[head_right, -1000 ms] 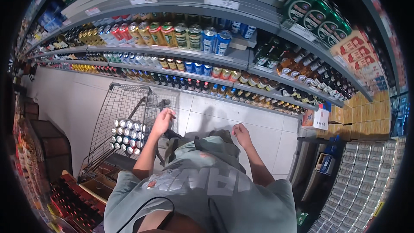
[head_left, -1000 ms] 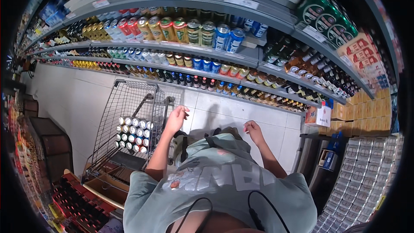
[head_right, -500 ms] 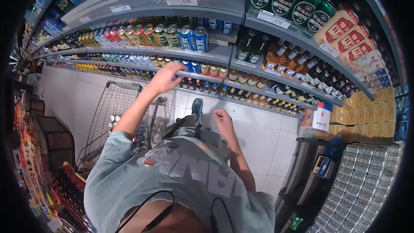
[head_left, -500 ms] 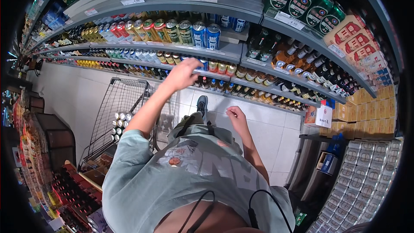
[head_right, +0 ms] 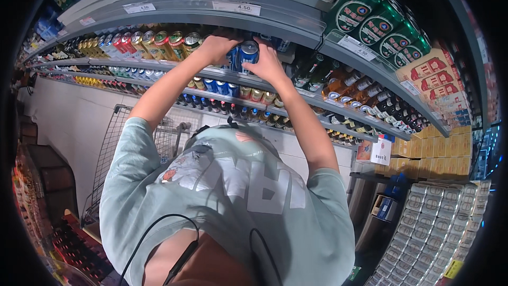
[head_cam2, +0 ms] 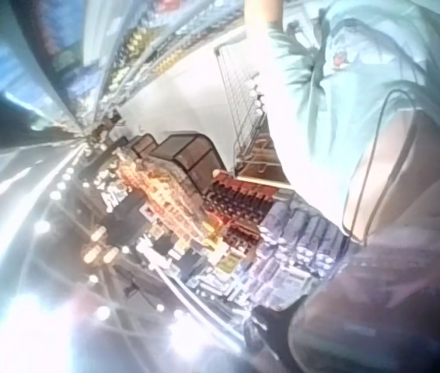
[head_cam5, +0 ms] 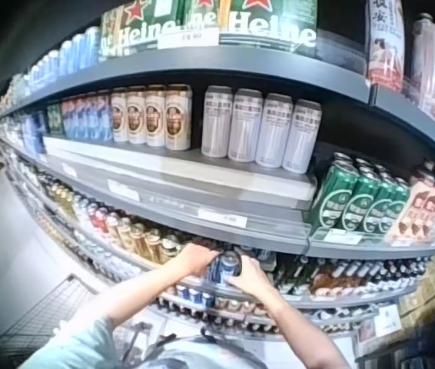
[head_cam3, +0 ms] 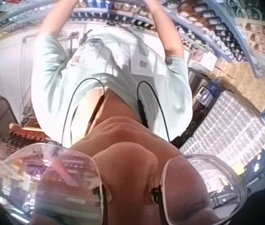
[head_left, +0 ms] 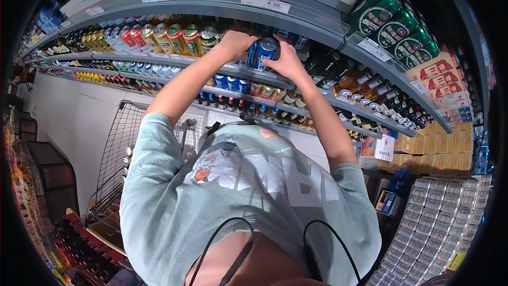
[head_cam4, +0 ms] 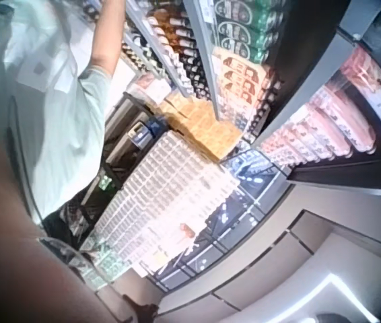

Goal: The person repeatedly picks up beverage cans from a refrigerated shelf and places them into a shopping cart. They then rearrange the cans in the cart to fit more items.

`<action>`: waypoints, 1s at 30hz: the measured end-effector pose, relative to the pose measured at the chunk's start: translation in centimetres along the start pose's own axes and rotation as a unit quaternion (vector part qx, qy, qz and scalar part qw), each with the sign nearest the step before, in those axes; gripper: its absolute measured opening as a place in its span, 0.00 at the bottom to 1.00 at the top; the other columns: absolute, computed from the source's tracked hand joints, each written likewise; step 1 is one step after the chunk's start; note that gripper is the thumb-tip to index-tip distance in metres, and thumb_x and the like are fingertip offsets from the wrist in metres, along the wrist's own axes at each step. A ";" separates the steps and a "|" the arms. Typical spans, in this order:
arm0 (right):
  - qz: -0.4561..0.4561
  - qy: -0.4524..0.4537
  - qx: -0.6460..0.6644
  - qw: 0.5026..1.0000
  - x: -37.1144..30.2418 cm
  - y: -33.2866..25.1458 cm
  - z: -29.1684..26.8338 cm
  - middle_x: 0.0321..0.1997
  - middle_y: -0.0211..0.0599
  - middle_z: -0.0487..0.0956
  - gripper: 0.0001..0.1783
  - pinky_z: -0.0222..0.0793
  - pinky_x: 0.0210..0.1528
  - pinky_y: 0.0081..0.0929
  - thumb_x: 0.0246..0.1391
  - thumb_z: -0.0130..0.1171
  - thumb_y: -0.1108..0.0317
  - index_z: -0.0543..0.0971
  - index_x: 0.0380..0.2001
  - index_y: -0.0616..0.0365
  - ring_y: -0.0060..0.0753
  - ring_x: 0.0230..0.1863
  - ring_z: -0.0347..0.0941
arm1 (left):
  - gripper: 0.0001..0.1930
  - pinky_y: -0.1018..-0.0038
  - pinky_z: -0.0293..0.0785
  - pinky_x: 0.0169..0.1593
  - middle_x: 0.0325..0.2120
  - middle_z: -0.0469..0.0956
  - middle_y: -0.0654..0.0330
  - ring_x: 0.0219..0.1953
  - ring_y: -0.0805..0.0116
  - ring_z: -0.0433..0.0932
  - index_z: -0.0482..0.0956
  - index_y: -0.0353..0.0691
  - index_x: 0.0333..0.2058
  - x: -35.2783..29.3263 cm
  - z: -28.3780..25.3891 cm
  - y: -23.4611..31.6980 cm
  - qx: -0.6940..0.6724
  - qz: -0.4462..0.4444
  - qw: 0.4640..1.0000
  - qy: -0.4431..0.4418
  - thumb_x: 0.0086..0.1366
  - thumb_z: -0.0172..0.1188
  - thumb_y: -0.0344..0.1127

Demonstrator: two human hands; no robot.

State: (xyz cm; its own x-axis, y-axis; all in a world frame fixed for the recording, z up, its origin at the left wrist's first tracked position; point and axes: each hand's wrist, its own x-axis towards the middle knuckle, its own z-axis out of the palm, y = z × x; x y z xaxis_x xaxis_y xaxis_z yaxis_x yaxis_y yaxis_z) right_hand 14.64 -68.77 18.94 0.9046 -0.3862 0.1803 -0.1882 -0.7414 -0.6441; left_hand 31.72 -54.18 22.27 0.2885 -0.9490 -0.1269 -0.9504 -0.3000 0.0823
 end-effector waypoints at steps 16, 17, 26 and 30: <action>-0.037 0.010 -0.096 0.995 -1.7 -2.1 -3.0 0.56 0.52 0.81 0.43 0.76 0.58 0.44 0.39 0.81 0.60 0.76 0.60 0.55 0.58 0.57 0.78 | 0.32 0.56 0.79 0.50 0.39 0.84 0.56 0.46 0.50 0.83 0.81 0.49 0.52 -1.6 -0.1 3.0 0.036 0.038 0.984 0.170 0.42 0.73 0.29; -0.079 0.020 -0.088 0.993 -2.4 -2.3 -4.0 0.58 0.50 0.81 0.42 0.76 0.58 0.44 0.39 0.81 0.61 0.75 0.60 0.56 0.56 0.57 0.78 | 0.32 0.55 0.78 0.52 0.38 0.82 0.57 0.46 0.50 0.81 0.81 0.48 0.51 -2.8 -0.3 3.6 0.035 0.045 0.971 0.232 0.41 0.72 0.29; -0.102 -0.140 0.060 0.983 -10.7 -6.5 -7.9 0.54 0.48 0.82 0.44 0.74 0.59 0.35 0.37 0.82 0.70 0.74 0.60 0.62 0.38 0.54 0.81 | 0.31 0.56 0.81 0.47 0.46 0.74 0.53 0.48 0.47 0.79 0.78 0.46 0.51 -19.2 2.6 13.7 -0.213 -0.140 0.894 0.368 0.44 0.72 0.27; -0.127 -0.230 0.091 0.961 -12.6 -7.9 -3.0 0.52 0.48 0.83 0.42 0.75 0.57 0.34 0.38 0.82 0.70 0.75 0.59 0.60 0.39 0.52 0.82 | 0.31 0.58 0.79 0.51 0.47 0.75 0.53 0.49 0.48 0.79 0.79 0.45 0.54 -27.4 6.7 15.7 -0.285 -0.276 0.854 0.336 0.48 0.71 0.27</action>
State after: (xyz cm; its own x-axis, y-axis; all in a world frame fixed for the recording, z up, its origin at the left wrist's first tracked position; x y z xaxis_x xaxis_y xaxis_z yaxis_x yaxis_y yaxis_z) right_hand 3.58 -59.69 23.96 0.9937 0.1089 0.0275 0.0925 -0.6551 -0.7499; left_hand 8.08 -32.27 20.41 0.8578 -0.4322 0.2781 -0.4923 -0.5358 0.6859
